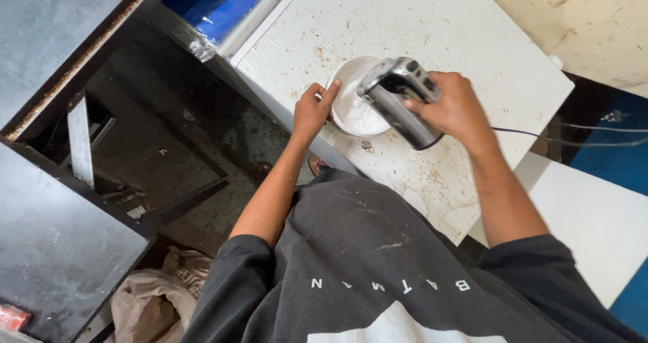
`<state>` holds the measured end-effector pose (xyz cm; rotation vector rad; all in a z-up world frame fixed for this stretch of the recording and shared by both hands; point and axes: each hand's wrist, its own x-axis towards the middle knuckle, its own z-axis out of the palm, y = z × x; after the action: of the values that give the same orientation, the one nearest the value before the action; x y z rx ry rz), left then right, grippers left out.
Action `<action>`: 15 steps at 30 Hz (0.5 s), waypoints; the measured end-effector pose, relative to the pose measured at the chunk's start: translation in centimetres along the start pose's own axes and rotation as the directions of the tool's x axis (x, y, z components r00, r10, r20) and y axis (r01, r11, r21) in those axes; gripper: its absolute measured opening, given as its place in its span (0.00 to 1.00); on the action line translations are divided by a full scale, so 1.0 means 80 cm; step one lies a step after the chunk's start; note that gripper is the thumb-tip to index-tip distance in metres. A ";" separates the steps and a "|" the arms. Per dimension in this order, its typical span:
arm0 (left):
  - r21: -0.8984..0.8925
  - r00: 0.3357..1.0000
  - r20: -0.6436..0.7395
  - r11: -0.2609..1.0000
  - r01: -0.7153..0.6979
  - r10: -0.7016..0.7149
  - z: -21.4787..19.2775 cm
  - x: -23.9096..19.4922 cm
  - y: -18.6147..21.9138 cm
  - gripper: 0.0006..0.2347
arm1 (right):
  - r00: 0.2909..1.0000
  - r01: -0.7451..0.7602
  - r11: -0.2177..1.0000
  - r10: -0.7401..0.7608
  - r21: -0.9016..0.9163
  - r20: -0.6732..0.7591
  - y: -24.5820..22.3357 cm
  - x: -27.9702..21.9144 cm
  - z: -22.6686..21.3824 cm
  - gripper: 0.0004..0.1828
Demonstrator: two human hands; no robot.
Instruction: The person uses a hand mixer to blend a white substance in a bowl. They then add a powdery ingredient from a red plastic bag and continue mixing until the contents are combined.
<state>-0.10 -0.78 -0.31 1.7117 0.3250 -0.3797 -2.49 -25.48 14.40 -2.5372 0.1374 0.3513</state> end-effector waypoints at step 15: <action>-0.232 0.998 0.054 0.973 -0.007 0.021 0.007 -0.002 0.003 0.19 | 0.997 0.063 0.998 -0.064 -0.022 -0.052 -0.021 0.046 -0.001 0.16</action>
<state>-0.17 -1.38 -0.14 1.4708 0.3038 -0.3641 1.36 -24.22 14.32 -2.5658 0.0737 0.2621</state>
